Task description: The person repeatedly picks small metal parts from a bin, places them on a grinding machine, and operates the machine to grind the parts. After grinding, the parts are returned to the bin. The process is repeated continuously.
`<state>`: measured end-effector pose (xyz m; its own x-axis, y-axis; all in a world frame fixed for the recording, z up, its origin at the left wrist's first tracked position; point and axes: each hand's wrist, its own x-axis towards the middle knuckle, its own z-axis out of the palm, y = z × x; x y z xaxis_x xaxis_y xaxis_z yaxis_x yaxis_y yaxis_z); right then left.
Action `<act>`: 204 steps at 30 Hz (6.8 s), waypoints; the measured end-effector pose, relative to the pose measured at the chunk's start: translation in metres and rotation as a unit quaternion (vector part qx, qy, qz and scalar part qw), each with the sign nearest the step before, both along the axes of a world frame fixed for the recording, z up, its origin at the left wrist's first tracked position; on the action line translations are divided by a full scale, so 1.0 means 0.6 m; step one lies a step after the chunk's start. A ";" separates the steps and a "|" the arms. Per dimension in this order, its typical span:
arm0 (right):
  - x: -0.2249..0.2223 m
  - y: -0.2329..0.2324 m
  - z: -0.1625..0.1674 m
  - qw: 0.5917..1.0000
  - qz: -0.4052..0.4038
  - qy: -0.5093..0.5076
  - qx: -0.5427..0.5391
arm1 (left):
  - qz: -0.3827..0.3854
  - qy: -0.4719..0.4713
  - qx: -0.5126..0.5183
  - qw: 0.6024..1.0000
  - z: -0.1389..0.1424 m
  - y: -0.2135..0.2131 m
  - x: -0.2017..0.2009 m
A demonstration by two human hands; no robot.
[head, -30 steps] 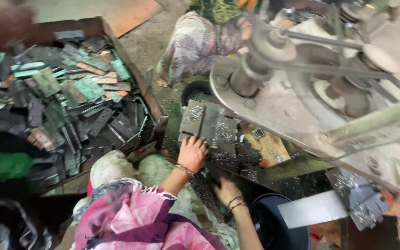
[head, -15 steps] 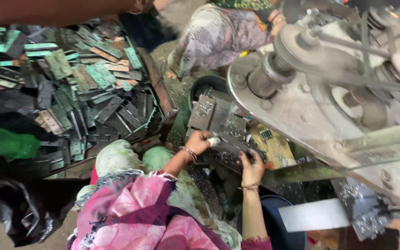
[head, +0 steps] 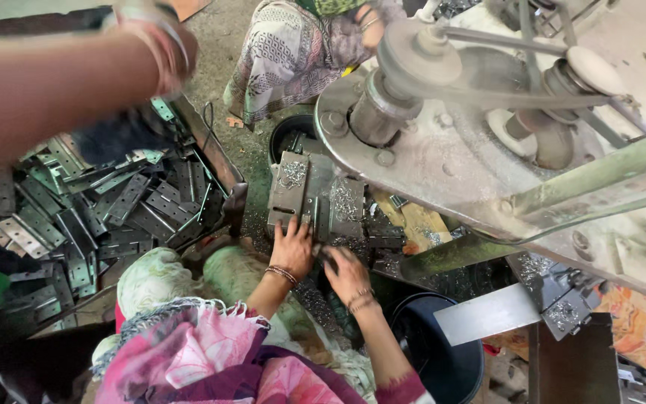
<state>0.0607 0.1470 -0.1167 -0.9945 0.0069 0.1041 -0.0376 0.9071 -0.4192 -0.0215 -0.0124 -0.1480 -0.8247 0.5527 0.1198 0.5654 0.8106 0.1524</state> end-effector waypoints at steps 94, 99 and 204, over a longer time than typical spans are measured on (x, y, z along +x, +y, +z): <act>0.095 0.049 -0.166 0.970 -0.070 -0.225 0.055 | 0.095 0.174 0.320 0.926 0.156 -0.247 0.056; 0.087 0.047 -0.162 0.966 -0.073 -0.244 0.048 | 0.154 0.187 0.345 0.907 0.177 -0.306 0.103; -0.242 -0.645 -0.142 0.611 -0.310 -0.383 -0.619 | 0.429 -0.193 0.867 0.165 -0.142 -0.543 0.046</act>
<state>-0.0845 -0.2398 -0.2020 -0.5136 0.0086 -0.8580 0.7907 -0.3835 -0.4772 0.0064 -0.3383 -0.2330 -0.6420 -0.3761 -0.6681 0.0327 -0.8840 0.4663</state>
